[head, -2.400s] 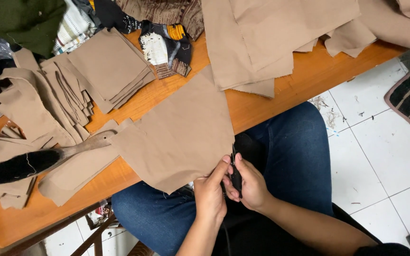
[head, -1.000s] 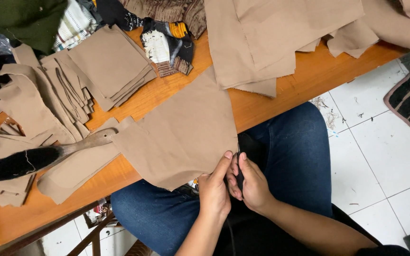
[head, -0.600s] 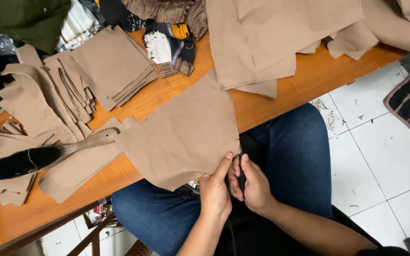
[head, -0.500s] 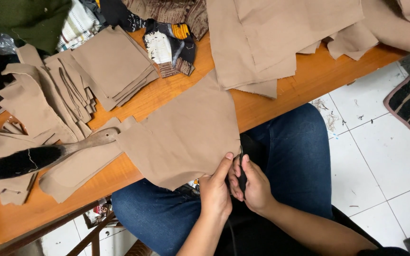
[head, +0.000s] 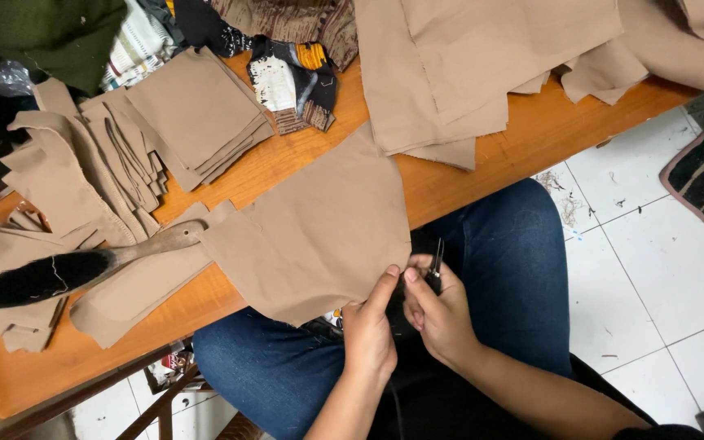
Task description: The person sits with legs crossed and uses shears to trim the edges of a piece of brown fabric held on their lap. They rotate the fabric to cut different sides and place the trimmed piece on a stack on the table.
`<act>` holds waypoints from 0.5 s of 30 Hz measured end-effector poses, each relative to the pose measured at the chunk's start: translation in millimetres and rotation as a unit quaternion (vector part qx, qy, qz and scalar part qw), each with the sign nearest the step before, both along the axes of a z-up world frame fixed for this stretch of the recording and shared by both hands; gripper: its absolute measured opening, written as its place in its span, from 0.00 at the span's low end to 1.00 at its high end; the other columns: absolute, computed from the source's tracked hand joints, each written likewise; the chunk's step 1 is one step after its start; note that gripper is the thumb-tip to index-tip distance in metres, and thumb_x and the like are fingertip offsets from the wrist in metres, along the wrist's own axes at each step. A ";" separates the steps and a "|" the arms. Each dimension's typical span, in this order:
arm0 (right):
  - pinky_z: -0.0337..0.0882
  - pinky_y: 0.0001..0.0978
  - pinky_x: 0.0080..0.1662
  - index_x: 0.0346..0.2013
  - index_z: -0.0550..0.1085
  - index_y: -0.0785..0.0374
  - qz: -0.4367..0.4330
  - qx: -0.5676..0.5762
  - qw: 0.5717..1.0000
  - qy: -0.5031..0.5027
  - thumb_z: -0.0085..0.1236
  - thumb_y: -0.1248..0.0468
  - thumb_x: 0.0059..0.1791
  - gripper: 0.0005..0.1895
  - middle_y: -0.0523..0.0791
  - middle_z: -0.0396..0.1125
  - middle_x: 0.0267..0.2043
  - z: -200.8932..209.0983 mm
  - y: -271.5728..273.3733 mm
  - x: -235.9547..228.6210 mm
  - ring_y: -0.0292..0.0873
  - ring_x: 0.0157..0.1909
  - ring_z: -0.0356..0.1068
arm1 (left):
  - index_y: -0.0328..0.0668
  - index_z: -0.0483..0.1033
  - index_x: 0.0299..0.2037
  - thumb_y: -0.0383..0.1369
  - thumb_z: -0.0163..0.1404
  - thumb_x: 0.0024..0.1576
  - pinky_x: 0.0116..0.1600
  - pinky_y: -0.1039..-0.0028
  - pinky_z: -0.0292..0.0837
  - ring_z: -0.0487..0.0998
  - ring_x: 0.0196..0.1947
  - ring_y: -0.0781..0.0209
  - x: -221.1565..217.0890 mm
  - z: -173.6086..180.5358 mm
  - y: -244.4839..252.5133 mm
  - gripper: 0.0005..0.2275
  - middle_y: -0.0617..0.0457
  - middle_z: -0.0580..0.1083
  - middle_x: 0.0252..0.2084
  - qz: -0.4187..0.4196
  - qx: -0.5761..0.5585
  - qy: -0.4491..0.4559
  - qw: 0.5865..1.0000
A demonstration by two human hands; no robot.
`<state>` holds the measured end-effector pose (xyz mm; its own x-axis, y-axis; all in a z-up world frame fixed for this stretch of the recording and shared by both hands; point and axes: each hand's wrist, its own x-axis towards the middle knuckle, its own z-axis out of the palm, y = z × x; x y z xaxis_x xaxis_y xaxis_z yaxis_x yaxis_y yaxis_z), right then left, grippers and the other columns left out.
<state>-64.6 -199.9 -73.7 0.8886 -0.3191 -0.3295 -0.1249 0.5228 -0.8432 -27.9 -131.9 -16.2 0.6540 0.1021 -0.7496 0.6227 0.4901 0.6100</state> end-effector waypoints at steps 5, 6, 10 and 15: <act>0.50 0.19 0.13 0.28 0.66 0.65 -0.005 -0.050 0.998 0.049 0.50 0.68 0.43 0.03 0.41 0.51 0.09 -0.1 -5.5 0.4 0.31 0.09 0.49 | 0.28 0.74 0.34 0.21 0.52 0.39 0.51 0.76 0.67 0.73 0.42 0.61 -0.9 7.6 0.6 0.11 0.46 0.75 0.39 0.012 0.026 -0.029 0.999; 0.51 0.20 0.13 0.28 0.67 0.65 0.002 -0.065 0.997 0.048 0.49 0.68 0.43 0.02 0.41 0.52 0.09 -0.8 -6.7 -0.4 0.32 0.09 0.49 | 0.26 0.74 0.33 0.21 0.53 0.39 0.51 0.77 0.67 0.74 0.41 0.60 -0.1 13.4 1.2 0.11 0.45 0.75 0.39 0.010 0.033 -0.009 0.999; 0.50 0.20 0.13 0.24 0.67 0.64 0.013 -0.104 0.994 0.040 0.49 0.67 0.43 0.04 0.40 0.49 0.06 4.1 -13.8 1.5 0.32 0.08 0.47 | 0.26 0.74 0.33 0.22 0.53 0.39 0.52 0.78 0.66 0.74 0.42 0.61 2.2 19.9 5.0 0.11 0.45 0.75 0.39 0.021 0.042 0.015 0.999; 0.49 0.20 0.15 0.27 0.64 0.65 0.019 -0.045 0.997 0.052 0.41 0.64 0.47 0.07 0.39 0.49 0.13 4.5 -26.8 3.9 0.31 0.11 0.47 | 0.23 0.73 0.36 0.22 0.51 0.39 0.51 0.78 0.64 0.73 0.43 0.59 0.9 15.6 10.2 0.14 0.44 0.74 0.42 0.043 0.016 0.015 0.999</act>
